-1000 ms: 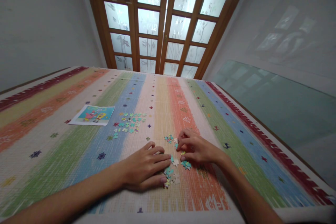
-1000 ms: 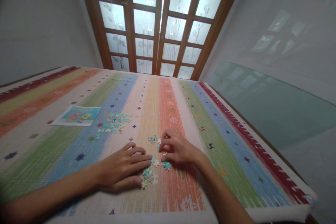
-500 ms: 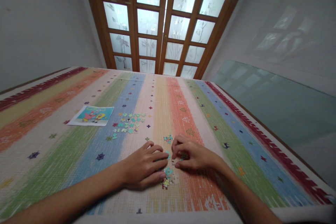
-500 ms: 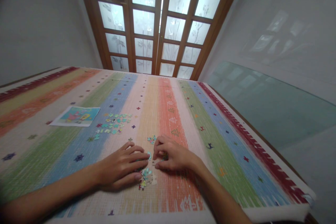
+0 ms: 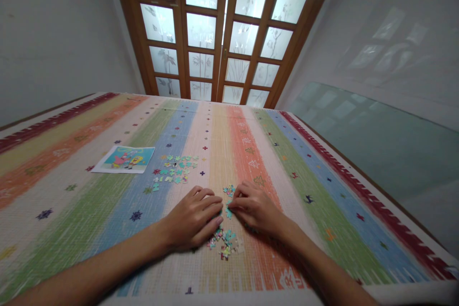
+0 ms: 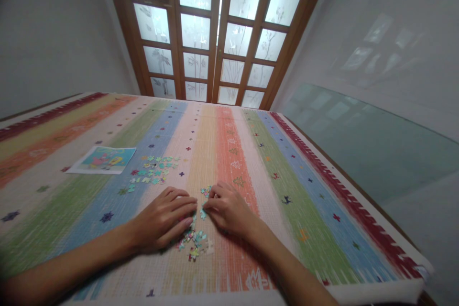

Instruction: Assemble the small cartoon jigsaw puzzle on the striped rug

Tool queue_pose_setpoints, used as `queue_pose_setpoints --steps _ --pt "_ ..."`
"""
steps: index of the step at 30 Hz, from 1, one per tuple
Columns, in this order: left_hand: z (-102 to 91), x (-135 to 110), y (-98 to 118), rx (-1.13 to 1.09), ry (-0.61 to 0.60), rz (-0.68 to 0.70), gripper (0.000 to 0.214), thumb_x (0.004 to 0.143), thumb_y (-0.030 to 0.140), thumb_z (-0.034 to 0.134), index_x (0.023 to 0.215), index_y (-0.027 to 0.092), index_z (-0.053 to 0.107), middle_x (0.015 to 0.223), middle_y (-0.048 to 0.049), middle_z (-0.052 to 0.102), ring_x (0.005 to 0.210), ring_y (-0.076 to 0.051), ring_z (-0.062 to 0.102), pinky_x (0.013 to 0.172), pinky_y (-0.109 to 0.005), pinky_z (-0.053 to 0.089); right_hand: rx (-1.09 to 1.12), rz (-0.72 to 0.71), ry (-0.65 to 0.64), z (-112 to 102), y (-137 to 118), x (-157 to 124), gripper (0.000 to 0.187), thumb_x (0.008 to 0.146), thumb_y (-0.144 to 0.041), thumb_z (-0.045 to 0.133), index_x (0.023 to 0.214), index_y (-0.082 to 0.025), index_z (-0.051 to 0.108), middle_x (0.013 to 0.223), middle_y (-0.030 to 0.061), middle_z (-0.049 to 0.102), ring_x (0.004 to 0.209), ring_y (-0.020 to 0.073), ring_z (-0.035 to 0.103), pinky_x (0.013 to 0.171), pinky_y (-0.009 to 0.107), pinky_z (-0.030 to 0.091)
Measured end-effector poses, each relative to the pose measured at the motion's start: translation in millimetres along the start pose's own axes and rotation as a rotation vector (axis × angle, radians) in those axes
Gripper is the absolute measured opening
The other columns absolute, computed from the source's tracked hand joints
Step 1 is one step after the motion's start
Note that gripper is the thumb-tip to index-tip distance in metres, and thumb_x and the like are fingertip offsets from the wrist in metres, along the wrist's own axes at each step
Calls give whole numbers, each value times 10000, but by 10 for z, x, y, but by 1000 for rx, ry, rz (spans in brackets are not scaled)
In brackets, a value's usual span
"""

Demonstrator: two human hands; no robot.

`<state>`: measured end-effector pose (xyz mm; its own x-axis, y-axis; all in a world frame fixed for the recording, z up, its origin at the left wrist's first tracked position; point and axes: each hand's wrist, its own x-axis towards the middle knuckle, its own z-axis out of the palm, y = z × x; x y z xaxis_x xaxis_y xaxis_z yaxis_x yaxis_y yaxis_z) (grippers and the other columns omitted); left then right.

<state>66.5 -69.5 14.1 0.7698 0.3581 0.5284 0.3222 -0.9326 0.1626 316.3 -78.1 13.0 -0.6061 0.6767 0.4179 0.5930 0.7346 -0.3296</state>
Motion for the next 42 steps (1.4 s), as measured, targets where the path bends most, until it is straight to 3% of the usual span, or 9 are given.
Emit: queue_pose_setpoints --steps 7,12,20,25,30,34,38,42 --pt "12 -10 3 -24 -26 33 319 1086 298 381 1244 158 620 1206 -100 729 1071 -267 604 927 -437 432 99 5 -32 -23 18 -6 264 953 -92 565 987 -223 791 945 58 768 883 209 596 798 362 471" --pt "-32 2 -5 7 -131 45 389 1109 390 332 1247 178 628 1229 -83 726 1090 -268 600 933 -445 421 136 81 8 -115 103 -10 280 851 -13 566 888 -206 766 943 65 747 903 210 615 831 377 485" --pt "-42 -46 -182 269 -69 -229 472 1102 434 294 1090 170 685 1093 -116 719 998 -300 579 893 -465 413 185 253 -13 -243 216 -33 239 778 -7 568 761 -190 720 867 49 641 865 193 607 809 346 485" --pt "-24 -85 -277 404 -77 -321 567 1100 465 237 1040 136 694 1058 -171 717 989 -346 563 861 -508 420 274 270 -184 -354 197 -41 220 765 -33 606 782 -194 755 897 45 633 860 182 612 800 334 482" --pt "-34 -85 -291 407 -77 -379 497 1087 483 331 996 156 694 1022 -148 718 968 -332 582 855 -488 418 316 315 -348 -413 261 -82 222 715 -26 656 828 -194 748 897 34 616 792 159 580 701 284 469" --pt "-34 -80 -283 477 -102 -375 514 1092 471 319 991 133 694 1042 -176 727 967 -349 594 845 -505 434 340 319 -413 -419 331 -101 157 777 -63 693 847 -196 736 898 34 624 841 172 593 739 287 471" --pt "-17 -93 -297 525 -75 -340 516 1094 465 327 1040 105 694 1165 -213 720 1022 -364 599 850 -511 446 306 335 -393 -415 338 -82 108 824 -84 710 847 -189 711 888 27 632 831 171 590 765 299 459" --pt "-36 -83 -276 419 -26 -229 424 1093 410 354 1088 136 678 1214 -167 719 1045 -328 599 889 -493 447 251 343 -347 -338 269 -35 78 872 -108 706 842 -179 696 828 16 635 793 163 573 747 294 428"
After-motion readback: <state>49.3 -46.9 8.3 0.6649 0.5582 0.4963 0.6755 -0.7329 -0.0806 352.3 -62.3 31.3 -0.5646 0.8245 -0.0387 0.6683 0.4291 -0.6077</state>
